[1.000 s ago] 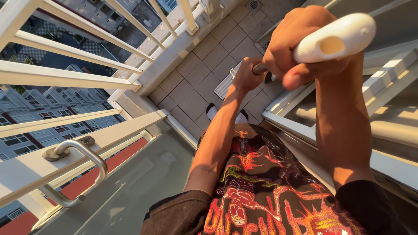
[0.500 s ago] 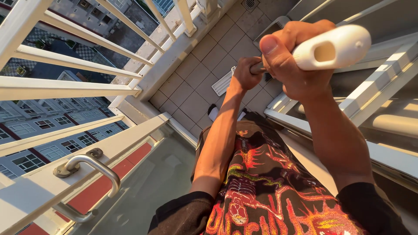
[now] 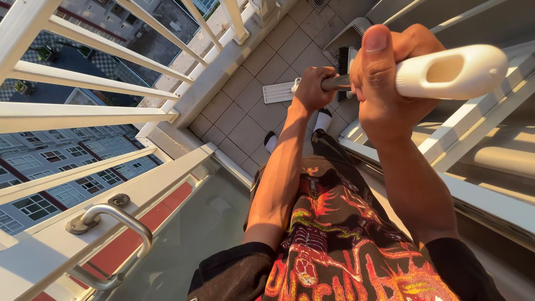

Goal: Using a flat mop to clean the tiled floor of an apartment balcony.

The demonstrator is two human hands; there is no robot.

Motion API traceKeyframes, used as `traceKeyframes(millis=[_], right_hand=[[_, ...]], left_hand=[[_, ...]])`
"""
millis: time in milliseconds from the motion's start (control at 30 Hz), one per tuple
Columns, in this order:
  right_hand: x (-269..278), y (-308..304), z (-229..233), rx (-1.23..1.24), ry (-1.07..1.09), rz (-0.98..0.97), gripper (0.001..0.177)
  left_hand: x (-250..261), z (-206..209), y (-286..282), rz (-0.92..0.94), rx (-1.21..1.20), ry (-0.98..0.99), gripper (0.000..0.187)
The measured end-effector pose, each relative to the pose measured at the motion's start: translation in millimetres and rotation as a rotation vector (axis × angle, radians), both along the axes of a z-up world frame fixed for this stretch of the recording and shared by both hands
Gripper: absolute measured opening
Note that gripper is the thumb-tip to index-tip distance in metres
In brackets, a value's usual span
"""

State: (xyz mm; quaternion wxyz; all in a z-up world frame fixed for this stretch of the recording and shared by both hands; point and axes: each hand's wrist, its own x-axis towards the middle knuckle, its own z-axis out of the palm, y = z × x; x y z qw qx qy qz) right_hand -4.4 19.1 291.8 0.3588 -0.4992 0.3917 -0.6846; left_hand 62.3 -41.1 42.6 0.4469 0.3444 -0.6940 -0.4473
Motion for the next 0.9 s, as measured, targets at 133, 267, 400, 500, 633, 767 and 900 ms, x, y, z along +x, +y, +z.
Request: traceKeyframes(millis=[133, 267, 400, 500, 633, 767, 900], right_hand=[[-14, -5, -1, -0.037, 0.005, -0.062, 0.034], [-34, -7, -5, -0.063, -0.018, -0.123, 0.037], [-53, -13, -16, -0.049, -0.043, -0.13, 0.032], [-59, -17, -3, -0.04, 0.094, -0.099, 0.032], [-73, -24, -2, 0.091, 0.121, 0.007, 0.047], [-80, -36, -3, -0.001, 0.139, 0.052, 0.036], [-96, -64, -3, -0.059, 0.113, 0.3, 0.028]], left_hand=[[-15, -2, -10, 0.031, -0.018, 0.0, 0.026], [-31, -9, -20, 0.028, 0.009, -0.013, 0.024], [-46, -17, -37, 0.011, 0.021, -0.102, 0.023], [-50, -10, -43, 0.005, -0.031, -0.033, 0.016], [-47, -5, -51, 0.039, 0.079, -0.089, 0.01], [-54, -24, -59, 0.088, 0.058, -0.103, 0.026], [-56, -22, -62, 0.178, 0.08, -0.073, 0.034]])
